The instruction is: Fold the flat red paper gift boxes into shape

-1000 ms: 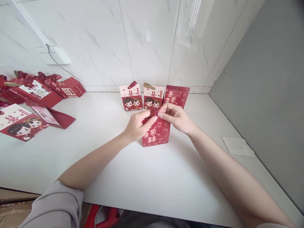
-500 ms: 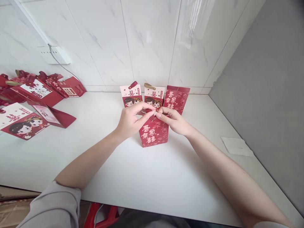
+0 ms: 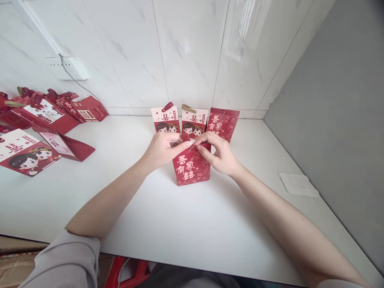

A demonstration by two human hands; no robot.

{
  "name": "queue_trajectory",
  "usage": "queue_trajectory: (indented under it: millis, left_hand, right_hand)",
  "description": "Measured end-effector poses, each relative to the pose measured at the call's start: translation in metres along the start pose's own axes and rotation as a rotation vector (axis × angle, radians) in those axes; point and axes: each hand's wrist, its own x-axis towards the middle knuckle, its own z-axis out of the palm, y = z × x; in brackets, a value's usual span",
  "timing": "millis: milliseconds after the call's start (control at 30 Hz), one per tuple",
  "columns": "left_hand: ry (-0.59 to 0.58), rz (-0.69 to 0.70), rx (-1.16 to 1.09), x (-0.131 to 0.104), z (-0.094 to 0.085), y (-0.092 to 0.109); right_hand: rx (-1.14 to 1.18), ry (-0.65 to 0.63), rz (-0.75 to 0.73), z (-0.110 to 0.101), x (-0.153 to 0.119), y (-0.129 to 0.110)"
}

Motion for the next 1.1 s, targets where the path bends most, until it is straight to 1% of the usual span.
queue_trajectory:
  millis: [133, 367, 700, 867, 1000, 1100]
  left_hand:
    - [0.028, 0.012, 0.000, 0.001, 0.002, -0.002]
    - [0.023, 0.007, 0.032, 0.001, 0.004, -0.005]
    - [0.045, 0.032, 0.071, 0.001, 0.005, -0.004]
    - [0.050, 0.035, 0.077, 0.001, 0.006, -0.005]
    - [0.061, 0.028, 0.063, 0.002, 0.006, -0.005]
    - [0.024, 0.010, -0.004, 0.002, 0.005, -0.004]
  right_hand:
    - [-0.072, -0.009, -0.050, 0.000, 0.000, 0.000]
    - [-0.138, -0.001, -0.185, 0.001, -0.003, 0.003]
    - [-0.274, -0.081, -0.196, -0.001, -0.005, 0.005]
    - [-0.265, -0.069, -0.212, 0.000, -0.005, 0.007]
    - [-0.293, -0.097, -0.251, 0.001, -0.007, 0.011]
    - [-0.216, -0.079, -0.201, 0.002, -0.008, 0.012]
